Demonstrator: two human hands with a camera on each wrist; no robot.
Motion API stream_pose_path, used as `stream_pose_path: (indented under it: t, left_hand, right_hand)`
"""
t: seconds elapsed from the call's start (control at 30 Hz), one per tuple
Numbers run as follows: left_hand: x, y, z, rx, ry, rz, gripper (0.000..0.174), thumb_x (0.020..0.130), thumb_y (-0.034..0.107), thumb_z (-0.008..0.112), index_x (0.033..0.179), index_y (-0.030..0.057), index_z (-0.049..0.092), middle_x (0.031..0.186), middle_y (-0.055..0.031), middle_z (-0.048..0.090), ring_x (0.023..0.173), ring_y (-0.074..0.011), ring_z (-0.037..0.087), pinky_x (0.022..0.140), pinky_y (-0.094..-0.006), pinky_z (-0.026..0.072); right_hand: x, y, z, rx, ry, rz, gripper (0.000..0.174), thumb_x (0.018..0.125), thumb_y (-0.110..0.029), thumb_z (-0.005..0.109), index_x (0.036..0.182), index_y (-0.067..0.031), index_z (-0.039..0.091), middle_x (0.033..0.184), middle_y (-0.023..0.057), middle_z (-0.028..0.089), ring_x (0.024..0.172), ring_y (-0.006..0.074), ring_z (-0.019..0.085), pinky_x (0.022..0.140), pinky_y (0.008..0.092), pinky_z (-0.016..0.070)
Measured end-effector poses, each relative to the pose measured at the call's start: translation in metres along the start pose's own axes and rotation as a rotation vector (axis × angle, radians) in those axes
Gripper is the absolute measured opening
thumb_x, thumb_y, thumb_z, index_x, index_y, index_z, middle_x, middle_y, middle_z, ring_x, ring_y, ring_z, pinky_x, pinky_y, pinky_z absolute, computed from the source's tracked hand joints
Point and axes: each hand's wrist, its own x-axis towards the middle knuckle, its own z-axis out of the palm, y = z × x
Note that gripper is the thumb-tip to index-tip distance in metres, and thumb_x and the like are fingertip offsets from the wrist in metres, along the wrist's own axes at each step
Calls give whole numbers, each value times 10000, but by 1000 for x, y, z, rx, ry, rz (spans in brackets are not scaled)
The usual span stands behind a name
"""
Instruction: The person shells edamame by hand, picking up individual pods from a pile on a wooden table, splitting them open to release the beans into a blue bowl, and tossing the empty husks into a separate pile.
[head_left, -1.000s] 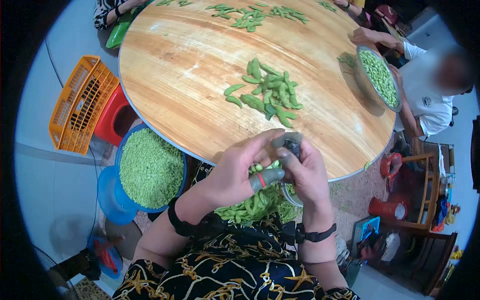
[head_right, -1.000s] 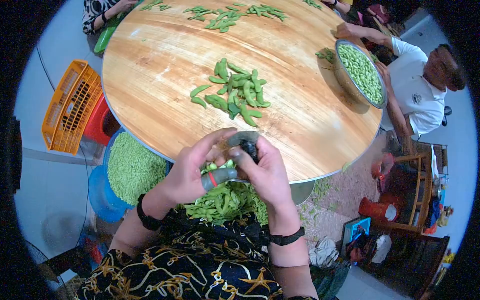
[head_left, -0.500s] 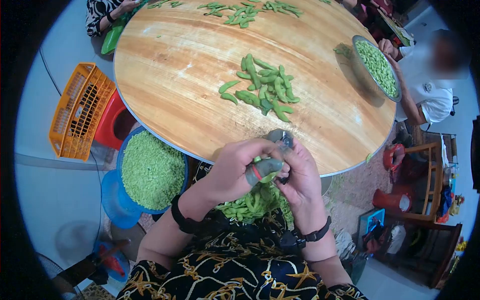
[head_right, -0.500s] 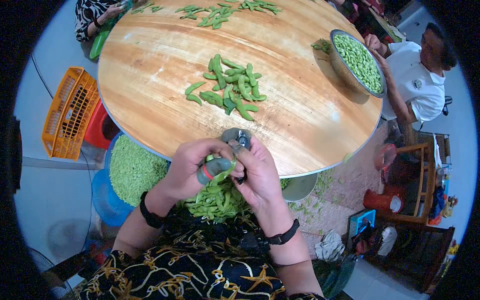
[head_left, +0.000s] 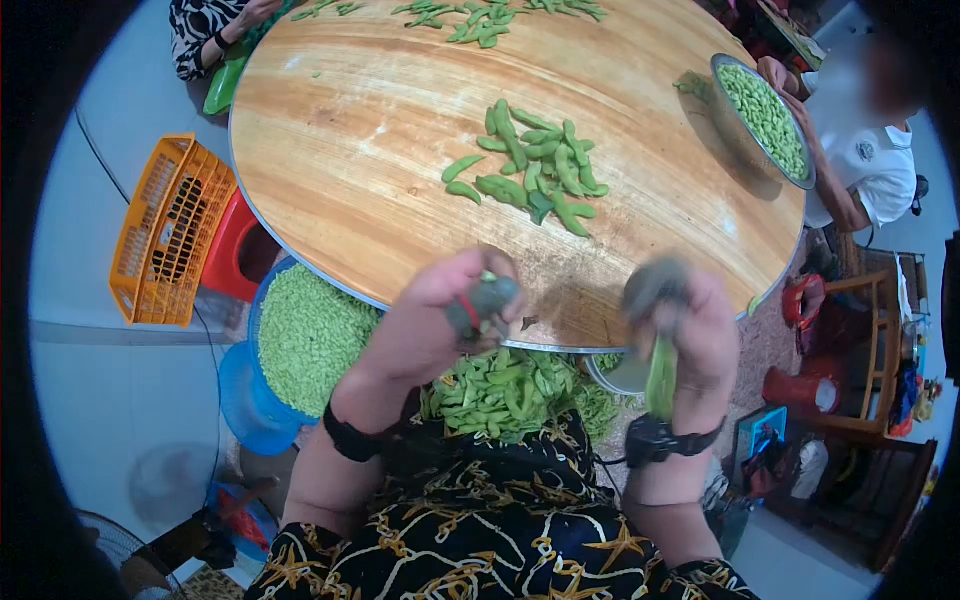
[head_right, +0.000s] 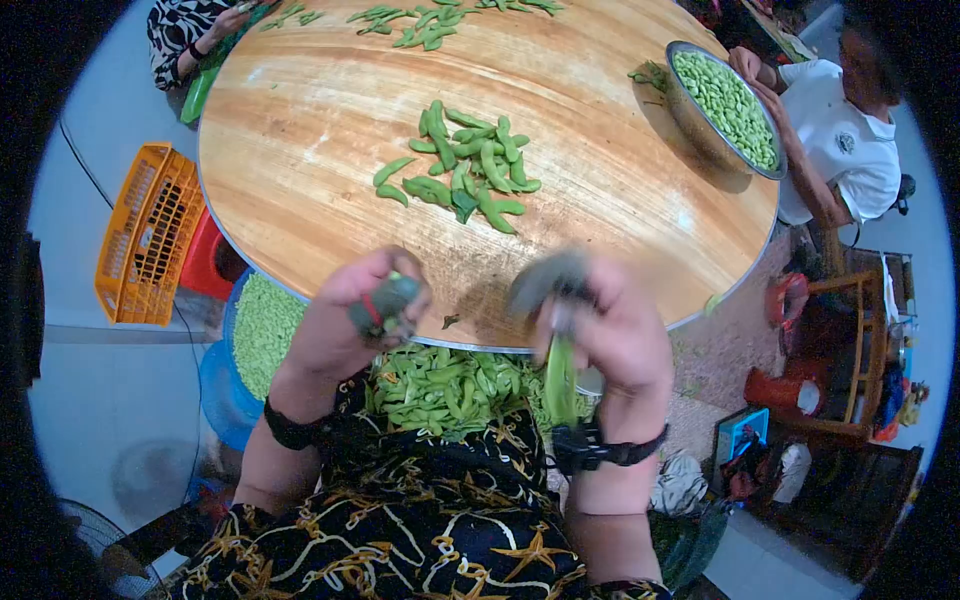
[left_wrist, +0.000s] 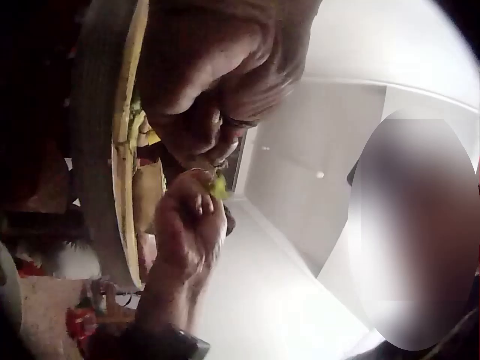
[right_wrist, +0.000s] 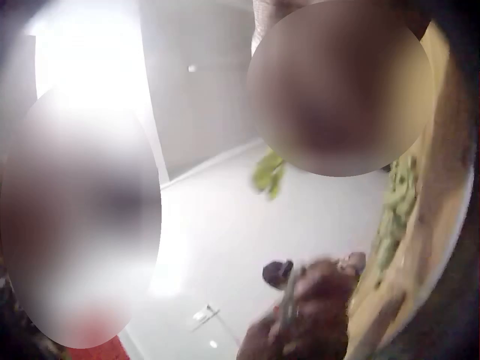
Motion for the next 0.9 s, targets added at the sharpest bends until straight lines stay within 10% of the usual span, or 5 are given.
stream_pose_path:
  t: [0.13, 0.4, 0.5, 0.6, 0.9]
  left_hand:
    - [4, 7, 4, -123, 127, 61, 128, 894, 160, 491, 929, 37, 501, 757, -2, 506, 584, -47, 413, 464, -157, 281]
    - [8, 3, 11, -114, 118, -1, 208, 873, 95, 489, 1066, 20, 511, 798, 9, 508, 627, -54, 432, 534, -162, 336]
    - [13, -3, 12, -139, 118, -3, 297, 847, 40, 489, 1143, 14, 498, 833, 7, 519, 665, -58, 456, 572, -161, 360]
    - [20, -8, 20, -160, 92, 26, 340, 834, 62, 521, 1168, 10, 485, 871, -8, 521, 685, -49, 466, 534, -144, 344]
    - [16, -13, 8, -249, 20, 243, 230, 771, -59, 512, 980, 35, 536, 946, -50, 593, 853, -104, 564, 723, -191, 439]
  right_hand:
    - [40, 5, 10, -1004, 311, -86, 131, 767, -76, 564, 886, -35, 600, 672, 172, 595, 592, 265, 602, 565, 338, 480]
    - [61, 33, 10, -1380, 428, -147, 121, 751, -102, 587, 822, -11, 549, 664, 215, 574, 603, 374, 577, 555, 440, 466]
    - [50, 37, 11, -1000, 425, -219, 108, 782, -104, 577, 835, -11, 571, 571, 142, 564, 484, 268, 552, 449, 328, 433]
    - [37, 19, 27, 298, 232, 246, 112, 862, -134, 534, 868, -33, 582, 527, -46, 468, 392, 5, 354, 373, 149, 247]
    - [22, 19, 60, 294, 40, 210, 229, 953, -218, 398, 891, -31, 515, 616, -33, 464, 500, 32, 349, 478, 178, 287]
